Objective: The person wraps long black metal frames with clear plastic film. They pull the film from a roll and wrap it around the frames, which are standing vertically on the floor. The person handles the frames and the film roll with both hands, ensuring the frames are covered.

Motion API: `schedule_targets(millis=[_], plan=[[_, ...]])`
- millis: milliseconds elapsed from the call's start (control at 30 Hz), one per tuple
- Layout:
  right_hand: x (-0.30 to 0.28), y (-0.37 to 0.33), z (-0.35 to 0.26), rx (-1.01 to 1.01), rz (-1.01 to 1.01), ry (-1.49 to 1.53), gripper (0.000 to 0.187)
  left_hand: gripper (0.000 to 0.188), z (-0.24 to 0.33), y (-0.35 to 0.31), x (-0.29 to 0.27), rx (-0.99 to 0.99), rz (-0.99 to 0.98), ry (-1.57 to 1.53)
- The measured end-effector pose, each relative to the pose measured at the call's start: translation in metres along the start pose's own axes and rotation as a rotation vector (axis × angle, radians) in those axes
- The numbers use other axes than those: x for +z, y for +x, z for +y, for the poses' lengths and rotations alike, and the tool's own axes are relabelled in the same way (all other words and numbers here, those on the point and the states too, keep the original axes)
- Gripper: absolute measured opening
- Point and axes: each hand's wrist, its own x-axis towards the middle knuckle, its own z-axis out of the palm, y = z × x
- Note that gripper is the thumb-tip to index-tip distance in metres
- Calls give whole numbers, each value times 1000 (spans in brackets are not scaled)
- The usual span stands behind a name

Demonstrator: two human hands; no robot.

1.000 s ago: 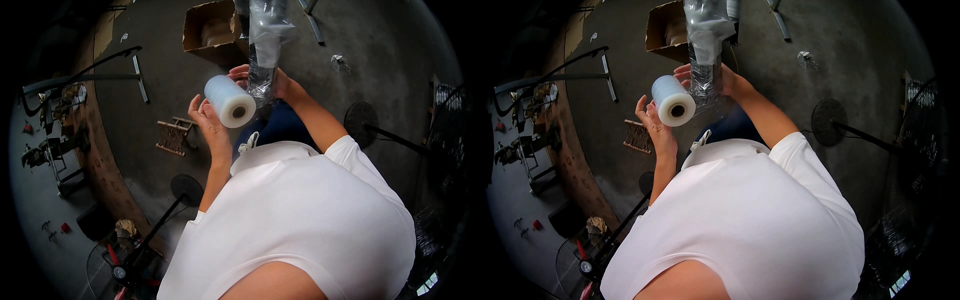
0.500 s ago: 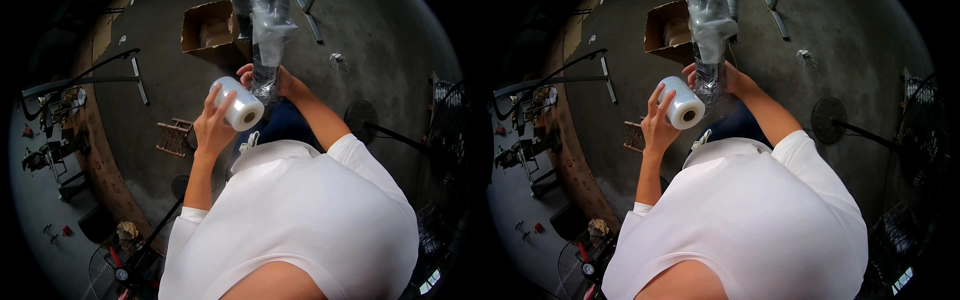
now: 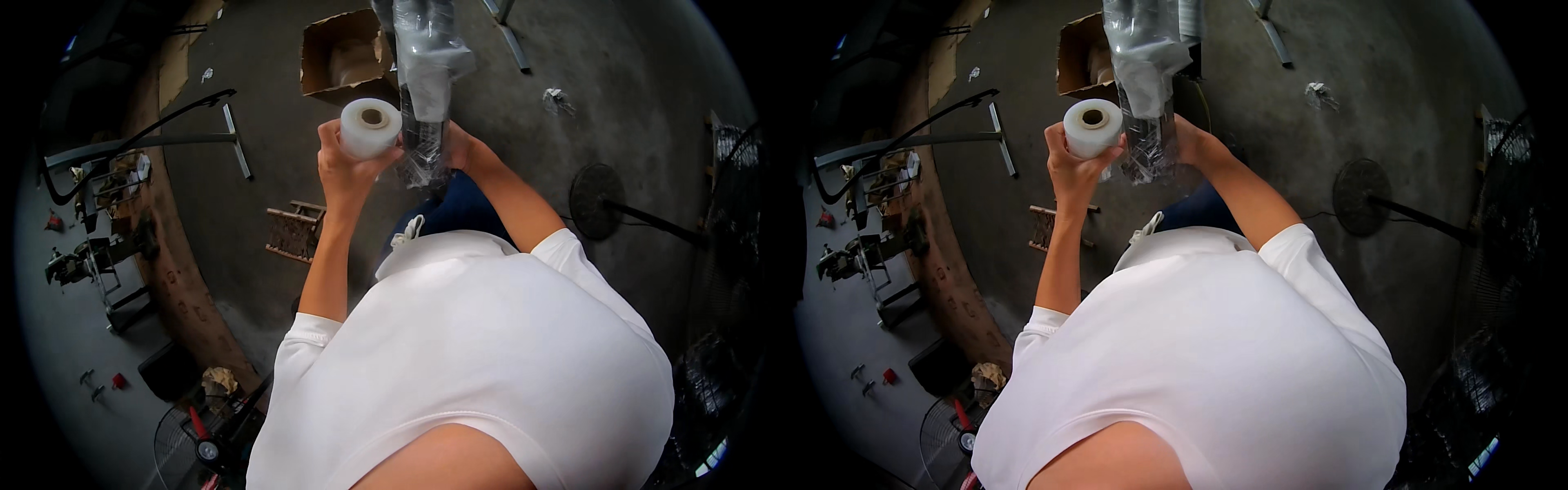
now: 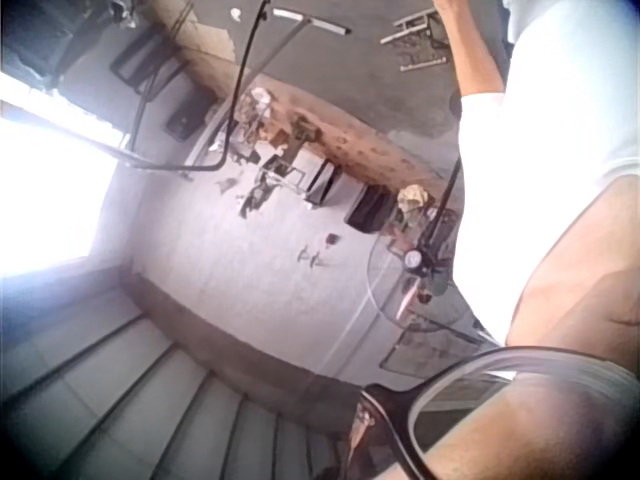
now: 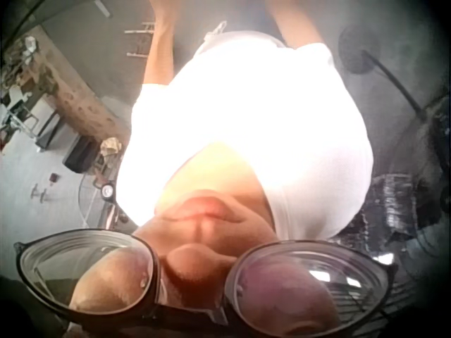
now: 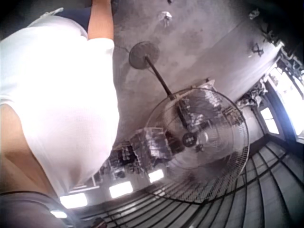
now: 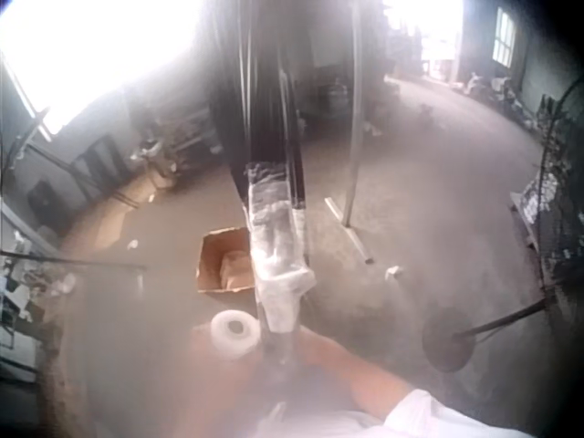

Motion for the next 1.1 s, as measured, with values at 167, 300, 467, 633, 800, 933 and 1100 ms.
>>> schedule_targets(millis=[167,300,467,633,800,933,1100], plan=[[-19,13,10,191,209,191,30,58,-49,-5,18,-160,60,-164],[-31,20,15,133,214,-112,32,46,-61,5,34,-305,44,-460],[-9,18,3,-84,291,-83,37,52,-54,10,38,-387,-195,-467],[-2,23,-5,-195,437,-303,47,88,-33,7,43,-293,-333,-421],[-6,18,-12,-187,533,-415,48,69,-9,9,48,-289,-415,-333],[-23,17,-8,-185,609,-565,46,48,0,8,54,-221,-336,-285],[-24,13,-13,-202,669,-630,45,40,4,3,61,-226,-258,-219]])
